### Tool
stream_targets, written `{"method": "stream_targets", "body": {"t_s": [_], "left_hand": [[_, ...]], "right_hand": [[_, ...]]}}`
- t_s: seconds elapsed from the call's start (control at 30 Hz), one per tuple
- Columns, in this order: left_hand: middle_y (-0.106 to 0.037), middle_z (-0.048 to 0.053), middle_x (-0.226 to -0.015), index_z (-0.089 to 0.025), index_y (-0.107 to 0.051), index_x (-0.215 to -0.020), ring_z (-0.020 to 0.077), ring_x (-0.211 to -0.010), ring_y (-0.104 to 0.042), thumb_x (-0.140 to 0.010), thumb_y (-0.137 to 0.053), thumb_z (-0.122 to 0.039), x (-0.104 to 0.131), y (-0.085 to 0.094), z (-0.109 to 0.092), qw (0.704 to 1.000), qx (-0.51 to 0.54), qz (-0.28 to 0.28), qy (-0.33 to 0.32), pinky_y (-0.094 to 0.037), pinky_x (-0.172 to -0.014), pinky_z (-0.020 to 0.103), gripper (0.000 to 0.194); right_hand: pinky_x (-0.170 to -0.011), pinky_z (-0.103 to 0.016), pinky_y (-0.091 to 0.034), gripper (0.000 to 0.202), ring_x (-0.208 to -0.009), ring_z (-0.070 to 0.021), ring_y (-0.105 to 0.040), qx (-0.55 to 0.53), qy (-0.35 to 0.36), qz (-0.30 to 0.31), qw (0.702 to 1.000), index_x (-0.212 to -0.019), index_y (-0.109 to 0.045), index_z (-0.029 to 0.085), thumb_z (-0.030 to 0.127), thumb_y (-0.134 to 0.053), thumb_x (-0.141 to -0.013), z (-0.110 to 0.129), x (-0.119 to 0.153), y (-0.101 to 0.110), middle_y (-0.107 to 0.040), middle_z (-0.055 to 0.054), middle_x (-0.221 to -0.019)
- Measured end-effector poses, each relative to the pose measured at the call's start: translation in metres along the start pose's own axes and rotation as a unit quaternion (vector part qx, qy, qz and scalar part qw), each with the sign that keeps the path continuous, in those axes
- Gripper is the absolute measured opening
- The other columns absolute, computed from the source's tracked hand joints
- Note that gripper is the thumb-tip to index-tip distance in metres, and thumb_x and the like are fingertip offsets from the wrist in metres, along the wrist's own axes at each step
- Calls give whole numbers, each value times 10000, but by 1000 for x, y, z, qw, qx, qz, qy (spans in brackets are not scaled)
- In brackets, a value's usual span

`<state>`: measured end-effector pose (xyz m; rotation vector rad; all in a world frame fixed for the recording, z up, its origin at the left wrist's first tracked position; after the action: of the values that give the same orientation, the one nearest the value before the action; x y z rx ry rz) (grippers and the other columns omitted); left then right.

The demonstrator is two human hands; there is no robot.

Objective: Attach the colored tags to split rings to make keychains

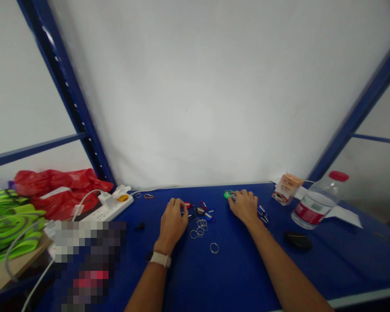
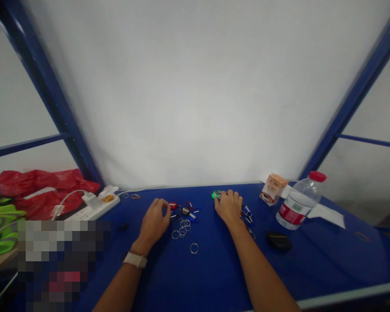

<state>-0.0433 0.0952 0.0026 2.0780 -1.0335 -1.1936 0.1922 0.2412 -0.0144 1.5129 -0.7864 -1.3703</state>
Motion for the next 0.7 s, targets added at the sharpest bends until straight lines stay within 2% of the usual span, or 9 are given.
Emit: {"method": "stream_targets", "body": {"t_s": [0.1, 0.23, 0.33, 0.53, 0.63, 0.7], "left_hand": [[-597, 60, -875, -190, -544, -830, 200, -840, -593, -906, -433, -222, -4, 2, 9, 998, 44, -25, 39, -469, -798, 334, 138], [-642, 46, -811, -189, -565, -838, 198, -776, -617, -921, -391, -296, -7, 5, 30, 979, 139, -57, 141, -463, -773, 337, 221], [-661, 28, -790, -189, -584, -833, 184, -717, -630, -898, -400, -336, -6, 4, 48, 946, 223, -79, 222, -469, -729, 321, 244], [-632, 16, -792, -180, -571, -877, 160, -652, -629, -849, -414, -316, 1, -3, 82, 852, 361, -153, 347, -477, -581, 276, 210], [-619, 9, -815, -181, -548, -915, 141, -640, -613, -839, -459, -287, 5, 0, 96, 830, 353, -222, 370, -483, -594, 276, 158], [-611, 4, -812, -179, -537, -931, 130, -630, -604, -814, -518, -256, 7, 4, 101, 831, 332, -260, 363, -488, -625, 283, 142]], "right_hand": [[-830, -417, -332, 330, -1030, -333, -502, 6, -2, 8, 1000, -1032, -681, 140, 396, -533, -886, 1, 0, -1, -609, -181, -1084], [-820, -408, -329, 286, -1016, -327, -514, 6, -4, 6, 1000, -1014, -675, 139, 350, -527, -889, 0, 0, -2, -626, -170, -1064], [-812, -402, -327, 254, -1004, -320, -523, 1, -7, 9, 1000, -976, -677, 143, 313, -504, -900, -1, -1, -4, -643, -160, -1042], [-806, -404, -324, 297, -1000, -316, -541, -12, -26, 8, 1000, -983, -686, 152, 291, -425, -950, -6, -3, -6, -662, -160, -1046], [-817, -412, -331, 309, -999, -319, -551, -32, -48, -7, 998, -1009, -684, 145, 270, -406, -957, -11, -5, -1, -676, -162, -1021], [-833, -422, -343, 318, -998, -320, -559, -68, -59, -33, 995, -1043, -670, 131, 263, -394, -957, -15, -6, 5, -682, -163, -1021]]}}
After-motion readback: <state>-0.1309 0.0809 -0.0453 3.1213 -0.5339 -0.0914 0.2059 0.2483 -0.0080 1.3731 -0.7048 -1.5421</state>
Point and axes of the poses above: each hand's wrist, its own x-axis away from the middle knuckle, its own y-axis out of the back of the hand, z = x × y, the point moved 7 cm from there along -x, towards the middle knuckle
